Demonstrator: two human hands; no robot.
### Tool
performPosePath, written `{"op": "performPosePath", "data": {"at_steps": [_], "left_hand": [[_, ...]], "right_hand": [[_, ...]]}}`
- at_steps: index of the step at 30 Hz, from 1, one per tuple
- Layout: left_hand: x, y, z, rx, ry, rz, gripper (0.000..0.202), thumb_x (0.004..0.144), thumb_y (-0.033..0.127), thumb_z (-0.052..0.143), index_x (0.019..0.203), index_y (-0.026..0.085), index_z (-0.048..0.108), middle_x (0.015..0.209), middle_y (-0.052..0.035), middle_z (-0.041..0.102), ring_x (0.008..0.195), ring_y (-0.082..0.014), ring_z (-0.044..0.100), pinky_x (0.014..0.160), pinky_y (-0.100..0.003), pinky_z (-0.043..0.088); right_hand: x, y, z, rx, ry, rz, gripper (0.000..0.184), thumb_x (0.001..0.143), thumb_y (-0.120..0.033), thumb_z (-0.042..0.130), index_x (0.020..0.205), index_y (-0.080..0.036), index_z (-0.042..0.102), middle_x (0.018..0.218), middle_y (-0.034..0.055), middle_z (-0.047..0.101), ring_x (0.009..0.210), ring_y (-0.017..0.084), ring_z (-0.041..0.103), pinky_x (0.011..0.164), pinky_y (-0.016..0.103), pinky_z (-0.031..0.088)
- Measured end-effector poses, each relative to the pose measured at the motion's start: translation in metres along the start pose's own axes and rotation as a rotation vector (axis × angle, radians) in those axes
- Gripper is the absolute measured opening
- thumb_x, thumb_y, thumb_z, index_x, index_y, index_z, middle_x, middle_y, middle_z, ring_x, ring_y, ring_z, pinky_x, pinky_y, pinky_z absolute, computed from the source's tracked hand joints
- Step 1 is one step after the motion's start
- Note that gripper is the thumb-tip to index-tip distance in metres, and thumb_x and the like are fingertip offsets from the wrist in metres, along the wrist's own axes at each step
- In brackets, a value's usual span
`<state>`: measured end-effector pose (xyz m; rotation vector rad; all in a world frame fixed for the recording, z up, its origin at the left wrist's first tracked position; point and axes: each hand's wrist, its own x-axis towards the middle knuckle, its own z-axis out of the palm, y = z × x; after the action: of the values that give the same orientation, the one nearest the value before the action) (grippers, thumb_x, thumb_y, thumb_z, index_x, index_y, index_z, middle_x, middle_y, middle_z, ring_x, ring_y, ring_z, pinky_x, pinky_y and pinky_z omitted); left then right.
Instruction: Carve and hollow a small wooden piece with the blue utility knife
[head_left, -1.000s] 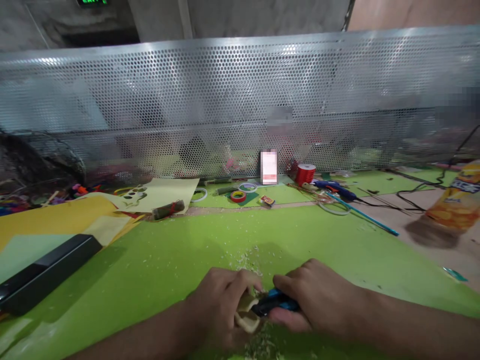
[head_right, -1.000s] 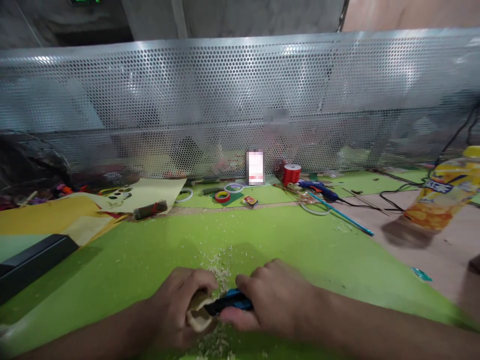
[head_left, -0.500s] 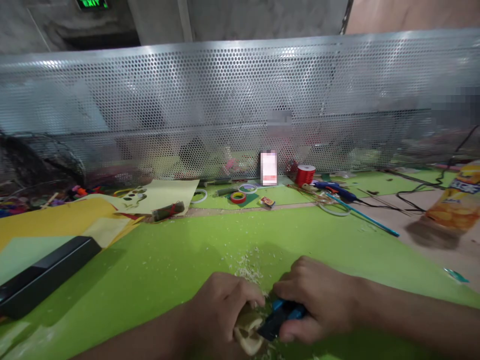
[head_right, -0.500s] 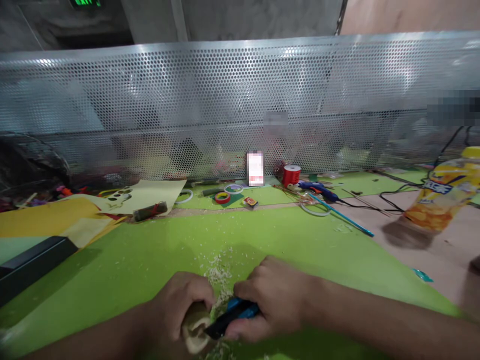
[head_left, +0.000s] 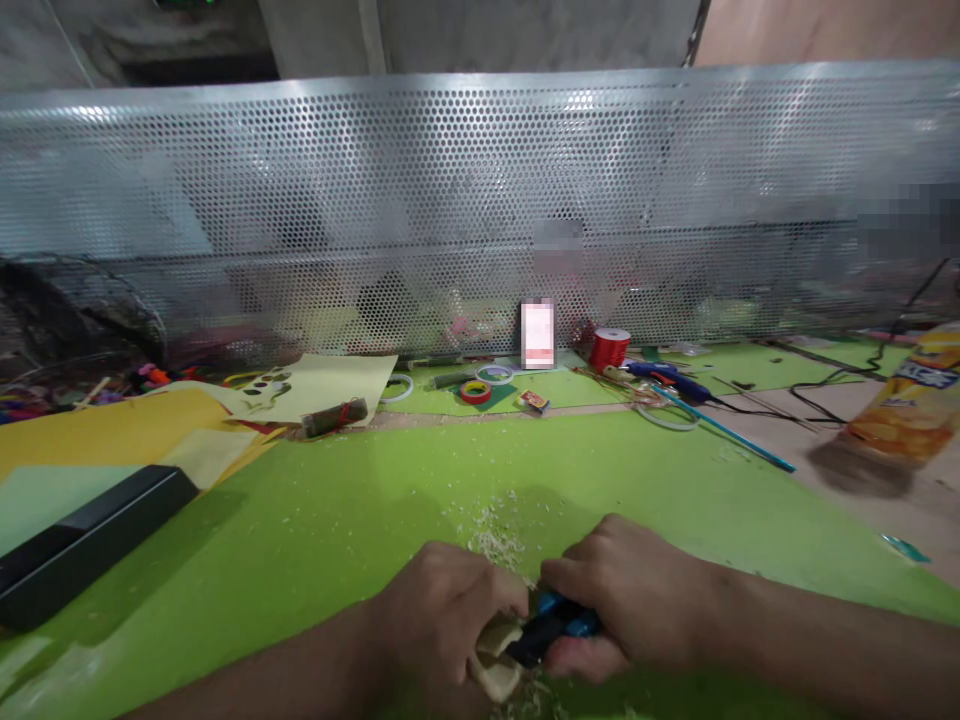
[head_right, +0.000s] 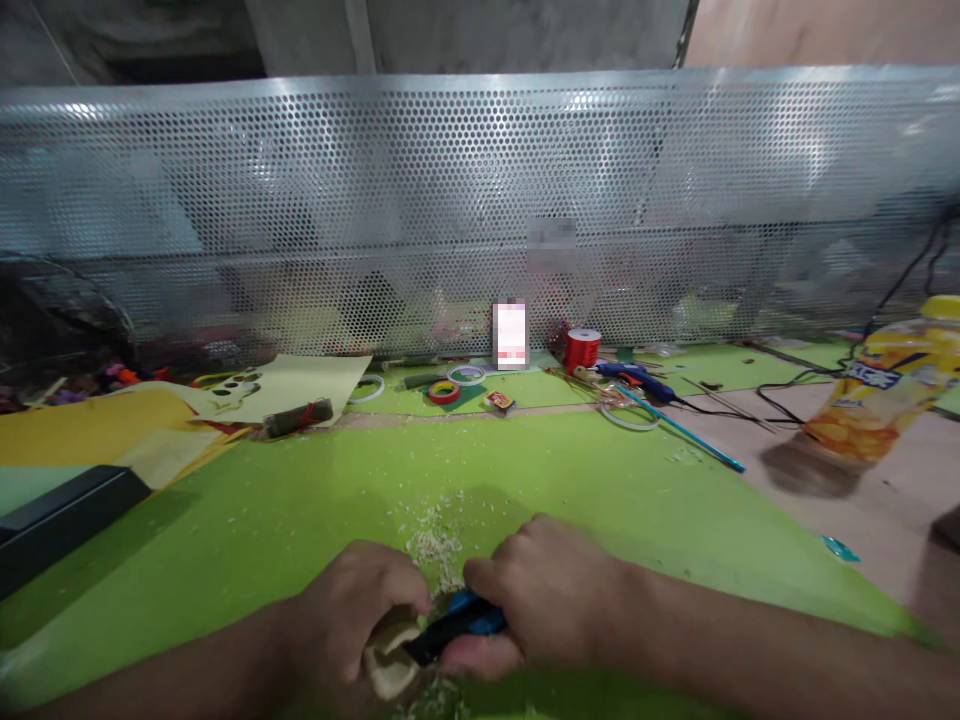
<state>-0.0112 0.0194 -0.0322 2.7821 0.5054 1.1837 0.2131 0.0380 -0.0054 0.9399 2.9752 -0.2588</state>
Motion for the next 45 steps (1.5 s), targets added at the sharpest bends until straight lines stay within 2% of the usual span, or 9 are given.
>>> {"op": "performPosePath", "data": {"at_steps": [5,9,13,20,26,30,34,38,45], "left_hand": [[0.001,0.0,-0.001,0.036,-0.005,-0.077,0.019,0.092,0.038,0.046,0.095,0.02,0.042,0.057,0.0058,0.051,0.042,-0.0089,0.043,0.044,-0.022,0.029],[-0.001,-0.002,-0.001,0.003,-0.031,-0.13,0.023,0.086,0.034,0.057,0.098,0.02,0.042,0.062,0.0048,0.055,0.045,-0.0089,0.047,0.044,-0.02,0.03],[-0.002,-0.001,-0.003,-0.001,-0.019,-0.133,0.027,0.086,0.035,0.057,0.101,0.02,0.042,0.066,0.0035,0.058,0.045,-0.0085,0.05,0.044,-0.019,0.032],[0.001,0.002,-0.005,0.042,-0.003,-0.099,0.026,0.087,0.039,0.054,0.1,0.02,0.042,0.06,0.0057,0.056,0.044,-0.0095,0.049,0.045,-0.021,0.034],[-0.001,-0.002,-0.001,-0.018,0.038,-0.064,0.025,0.081,0.035,0.056,0.098,0.021,0.044,0.063,0.0047,0.057,0.043,-0.0089,0.047,0.045,-0.021,0.032],[-0.001,-0.002,-0.001,-0.051,0.025,-0.018,0.024,0.085,0.039,0.055,0.097,0.022,0.044,0.059,0.0067,0.053,0.043,-0.0095,0.046,0.046,-0.022,0.03],[0.001,0.0,-0.004,-0.031,0.033,-0.056,0.019,0.087,0.032,0.057,0.096,0.021,0.043,0.059,0.0073,0.052,0.043,-0.0078,0.044,0.047,-0.021,0.03],[0.001,0.0,-0.006,-0.04,0.004,-0.011,0.021,0.088,0.035,0.055,0.096,0.021,0.042,0.059,0.007,0.052,0.044,-0.0089,0.045,0.047,-0.022,0.031],[0.002,0.002,-0.008,-0.026,0.009,-0.05,0.022,0.088,0.037,0.055,0.097,0.021,0.043,0.062,0.0044,0.058,0.046,-0.0098,0.05,0.048,-0.021,0.035]], "right_hand": [[-0.001,-0.007,-0.002,0.006,-0.007,0.153,0.068,0.084,-0.079,0.03,0.077,-0.02,0.062,0.061,0.006,0.065,0.044,0.014,0.049,0.045,0.029,0.018],[-0.002,-0.013,-0.005,-0.011,-0.012,0.204,0.068,0.086,-0.078,0.027,0.078,-0.02,0.062,0.061,0.0069,0.065,0.044,0.016,0.05,0.045,0.029,0.018],[-0.005,-0.02,-0.011,-0.01,-0.008,0.227,0.065,0.088,-0.075,0.028,0.078,-0.02,0.061,0.06,0.0062,0.065,0.044,0.015,0.049,0.045,0.029,0.017],[-0.014,-0.024,-0.013,0.048,0.023,0.191,0.059,0.09,-0.07,0.034,0.073,-0.02,0.059,0.058,0.0045,0.062,0.045,0.014,0.048,0.046,0.028,0.019],[-0.01,-0.015,-0.008,0.144,0.049,0.093,0.058,0.088,-0.071,0.038,0.071,-0.019,0.057,0.059,0.0032,0.061,0.047,0.012,0.048,0.048,0.026,0.024],[-0.01,-0.008,-0.005,0.184,0.051,0.009,0.059,0.088,-0.072,0.037,0.073,-0.019,0.058,0.059,0.0018,0.059,0.046,0.011,0.045,0.048,0.025,0.024],[-0.012,-0.002,-0.002,0.195,0.085,-0.069,0.061,0.085,-0.075,0.037,0.07,-0.019,0.057,0.055,0.0006,0.054,0.045,0.011,0.04,0.047,0.026,0.022],[-0.014,0.0,-0.001,0.205,0.133,-0.06,0.056,0.086,-0.071,0.041,0.072,-0.019,0.057,0.057,0.0004,0.056,0.046,0.011,0.042,0.048,0.026,0.023],[-0.011,-0.004,-0.002,0.178,0.128,-0.034,0.057,0.088,-0.07,0.04,0.073,-0.018,0.058,0.058,0.0008,0.057,0.046,0.011,0.043,0.048,0.026,0.025]]}}
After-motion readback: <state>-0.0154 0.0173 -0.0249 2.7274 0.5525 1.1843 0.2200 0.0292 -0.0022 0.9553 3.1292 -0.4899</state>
